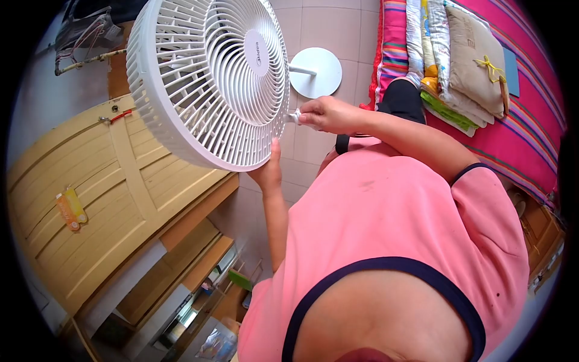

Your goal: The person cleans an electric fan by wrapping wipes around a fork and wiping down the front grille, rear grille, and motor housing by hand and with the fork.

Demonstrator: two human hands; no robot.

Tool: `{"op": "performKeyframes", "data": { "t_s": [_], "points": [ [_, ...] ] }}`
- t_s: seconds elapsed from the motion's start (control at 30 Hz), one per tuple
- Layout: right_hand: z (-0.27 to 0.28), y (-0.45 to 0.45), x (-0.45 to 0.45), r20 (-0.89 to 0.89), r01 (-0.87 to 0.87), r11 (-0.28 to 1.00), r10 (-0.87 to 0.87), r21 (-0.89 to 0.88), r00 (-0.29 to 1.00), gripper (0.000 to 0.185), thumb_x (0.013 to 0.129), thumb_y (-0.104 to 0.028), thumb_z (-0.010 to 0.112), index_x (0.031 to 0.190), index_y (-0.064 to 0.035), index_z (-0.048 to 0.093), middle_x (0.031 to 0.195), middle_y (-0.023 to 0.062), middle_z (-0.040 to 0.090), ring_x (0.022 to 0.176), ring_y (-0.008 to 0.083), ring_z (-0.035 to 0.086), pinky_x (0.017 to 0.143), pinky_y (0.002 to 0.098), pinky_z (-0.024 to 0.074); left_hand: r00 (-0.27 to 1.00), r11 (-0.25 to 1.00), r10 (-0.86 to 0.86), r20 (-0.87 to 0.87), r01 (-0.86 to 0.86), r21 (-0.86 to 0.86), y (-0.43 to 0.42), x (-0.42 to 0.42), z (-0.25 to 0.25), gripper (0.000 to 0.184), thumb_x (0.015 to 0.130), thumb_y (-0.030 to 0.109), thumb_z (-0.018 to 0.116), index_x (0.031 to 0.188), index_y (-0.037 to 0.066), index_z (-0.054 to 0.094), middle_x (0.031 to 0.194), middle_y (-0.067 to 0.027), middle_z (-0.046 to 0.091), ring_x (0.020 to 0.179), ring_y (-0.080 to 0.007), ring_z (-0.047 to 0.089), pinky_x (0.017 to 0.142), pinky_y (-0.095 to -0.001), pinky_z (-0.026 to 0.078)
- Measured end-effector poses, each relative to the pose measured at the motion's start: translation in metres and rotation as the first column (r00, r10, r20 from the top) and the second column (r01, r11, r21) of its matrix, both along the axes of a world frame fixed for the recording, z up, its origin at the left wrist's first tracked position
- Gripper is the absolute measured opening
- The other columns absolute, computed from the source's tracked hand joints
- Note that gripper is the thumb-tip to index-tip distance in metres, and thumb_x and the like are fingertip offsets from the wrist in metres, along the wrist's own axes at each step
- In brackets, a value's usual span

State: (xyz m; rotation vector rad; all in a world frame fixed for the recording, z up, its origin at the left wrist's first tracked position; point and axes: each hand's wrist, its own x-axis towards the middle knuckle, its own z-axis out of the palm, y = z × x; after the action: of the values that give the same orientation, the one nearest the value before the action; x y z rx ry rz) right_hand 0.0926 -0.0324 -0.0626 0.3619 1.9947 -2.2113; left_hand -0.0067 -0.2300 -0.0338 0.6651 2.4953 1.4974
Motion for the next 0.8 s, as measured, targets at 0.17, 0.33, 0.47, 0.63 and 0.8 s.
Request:
{"op": "performKeyframes", "data": {
  "t_s": [0.17,0.33,0.47,0.63,0.8],
  "points": [
    [0.01,-0.007,-0.011,0.016,-0.022,1.0,0.022,-0.02,1.0,0.028,0.097,-0.025,0.049,0.093,0.0006,0.059,0.064,0.0002,0.042,0.058,0.0099,0.039,0.054,0.0285,0.0367,0.997,0.999,-0.045,-0.059,0.045,-0.006,-0.001,-0.003,-0.001,0.067,0.073,0.005,0.075,0.131,-0.003,0.043,0.122,-0.0128,0.056,0.104,-0.0216,0.057,0.093,-0.0328,0.044],
    [0.009,-0.005,-0.021,-0.017,-0.077,0.993,0.079,0.092,0.997,0.027,0.096,-0.024,0.048,0.094,0.0011,0.059,0.062,0.0041,0.044,0.057,0.0131,0.044,0.055,0.0314,0.0392,1.0,1.0,-0.01,-0.016,0.011,0.019,-0.002,-0.004,-0.001,0.063,0.074,0.009,0.076,0.129,-0.003,0.047,0.124,-0.0121,0.055,0.108,-0.0204,0.055,0.096,-0.0335,0.041],
    [0.011,-0.004,-0.023,-0.014,-0.062,0.992,0.064,0.106,0.998,0.027,0.096,-0.024,0.049,0.094,0.0006,0.059,0.061,0.0044,0.045,0.057,0.014,0.045,0.055,0.0324,0.0397,1.0,1.0,-0.014,-0.011,0.014,0.023,-0.004,-0.006,-0.005,0.062,0.073,0.008,0.077,0.128,-0.003,0.048,0.122,-0.0115,0.057,0.105,-0.0201,0.056,0.094,-0.0328,0.043],
    [0.008,-0.007,-0.007,-0.049,0.125,0.978,-0.118,0.17,0.992,0.027,0.096,-0.024,0.048,0.088,0.0008,0.057,0.06,0.006,0.046,0.057,0.0164,0.045,0.055,0.0336,0.0404,0.999,1.0,-0.009,-0.051,0.01,0.025,-0.006,-0.006,-0.009,0.063,0.073,0.007,0.077,0.128,-0.003,0.048,0.122,-0.0116,0.057,0.105,-0.0203,0.056,0.094,-0.0327,0.043],
    [0.006,0.001,-0.001,0.048,0.18,0.957,-0.196,0.228,0.98,0.028,0.094,-0.027,0.051,0.096,-0.0022,0.062,0.075,0.0185,0.062,0.071,0.035,0.059,0.066,0.043,0.0452,0.998,0.999,0.028,-0.065,-0.027,0.02,-0.006,-0.003,-0.013,0.062,0.073,0.006,0.076,0.127,-0.004,0.049,0.123,-0.0124,0.056,0.107,-0.0211,0.056,0.094,-0.0326,0.043]
  ]
}}
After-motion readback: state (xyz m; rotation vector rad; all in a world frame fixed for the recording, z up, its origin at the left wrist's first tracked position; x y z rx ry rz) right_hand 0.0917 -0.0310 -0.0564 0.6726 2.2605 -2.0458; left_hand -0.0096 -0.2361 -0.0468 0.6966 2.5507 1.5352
